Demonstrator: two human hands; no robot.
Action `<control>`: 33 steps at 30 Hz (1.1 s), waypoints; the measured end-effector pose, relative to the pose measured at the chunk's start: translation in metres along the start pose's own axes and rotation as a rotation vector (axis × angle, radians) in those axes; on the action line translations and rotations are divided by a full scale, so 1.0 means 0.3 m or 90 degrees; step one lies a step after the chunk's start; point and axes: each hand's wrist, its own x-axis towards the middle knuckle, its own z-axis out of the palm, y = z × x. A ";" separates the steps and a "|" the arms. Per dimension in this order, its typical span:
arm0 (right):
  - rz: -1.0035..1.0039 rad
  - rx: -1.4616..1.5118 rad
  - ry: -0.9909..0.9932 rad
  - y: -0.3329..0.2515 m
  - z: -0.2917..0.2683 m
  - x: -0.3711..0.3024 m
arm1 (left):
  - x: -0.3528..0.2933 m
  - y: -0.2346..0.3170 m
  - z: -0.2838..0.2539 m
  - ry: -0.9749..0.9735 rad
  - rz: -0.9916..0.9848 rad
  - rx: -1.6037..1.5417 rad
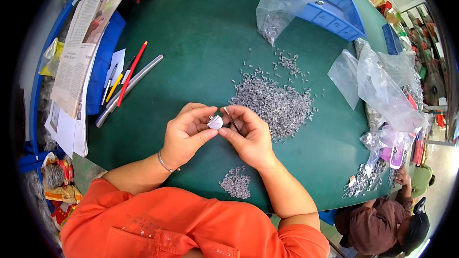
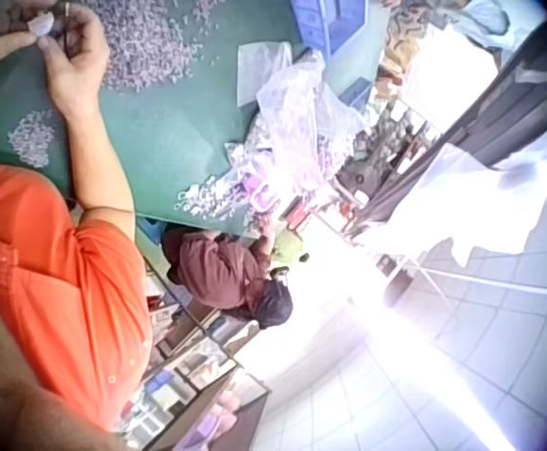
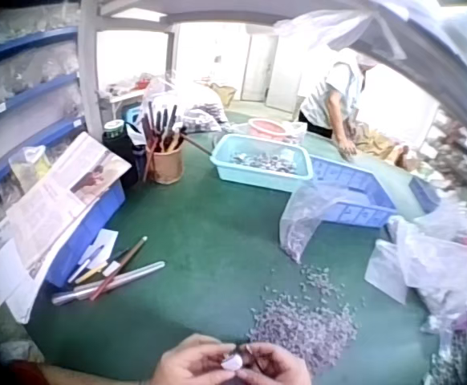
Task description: The person sorts small metal parts on a table by hand, handles metal lock components, and opens a plastic bag.
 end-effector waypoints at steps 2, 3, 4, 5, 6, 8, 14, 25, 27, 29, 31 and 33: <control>-0.027 0.009 0.010 -0.010 -0.005 -0.004 | 0.013 0.007 0.012 -0.014 0.006 -0.003; -0.052 0.018 0.017 -0.014 -0.010 -0.007 | 0.018 0.007 0.015 -0.018 0.007 -0.002; -0.051 0.017 0.017 -0.010 -0.010 -0.003 | 0.021 0.001 0.005 -0.009 -0.024 -0.018; -0.057 0.009 0.021 -0.006 -0.011 -0.001 | 0.023 -0.002 -0.001 -0.001 -0.054 -0.035; -0.064 0.001 0.026 -0.003 -0.013 0.001 | 0.021 -0.001 -0.003 -0.001 -0.055 -0.035; -0.058 -0.014 0.040 -0.001 -0.011 0.002 | 0.020 0.009 -0.003 0.009 -0.147 -0.095; -0.006 -0.075 0.080 -0.020 -0.003 -0.005 | 0.012 -0.003 -0.009 0.021 -0.213 -0.180; 0.033 -0.096 0.067 -0.048 0.011 0.008 | 0.017 -0.011 0.000 0.031 -0.190 -0.192; 0.050 -0.085 0.070 -0.062 0.013 0.011 | 0.017 -0.002 0.010 0.018 -0.181 -0.180; 0.037 -0.197 0.069 -0.033 -0.003 0.000 | 0.020 -0.006 0.027 0.000 -0.151 -0.166; 0.087 -0.199 0.039 -0.042 -0.016 0.008 | 0.004 -0.003 0.024 0.000 -0.148 -0.118; 0.159 -0.129 0.057 -0.116 -0.043 0.054 | 0.003 0.007 0.022 -0.005 -0.136 -0.119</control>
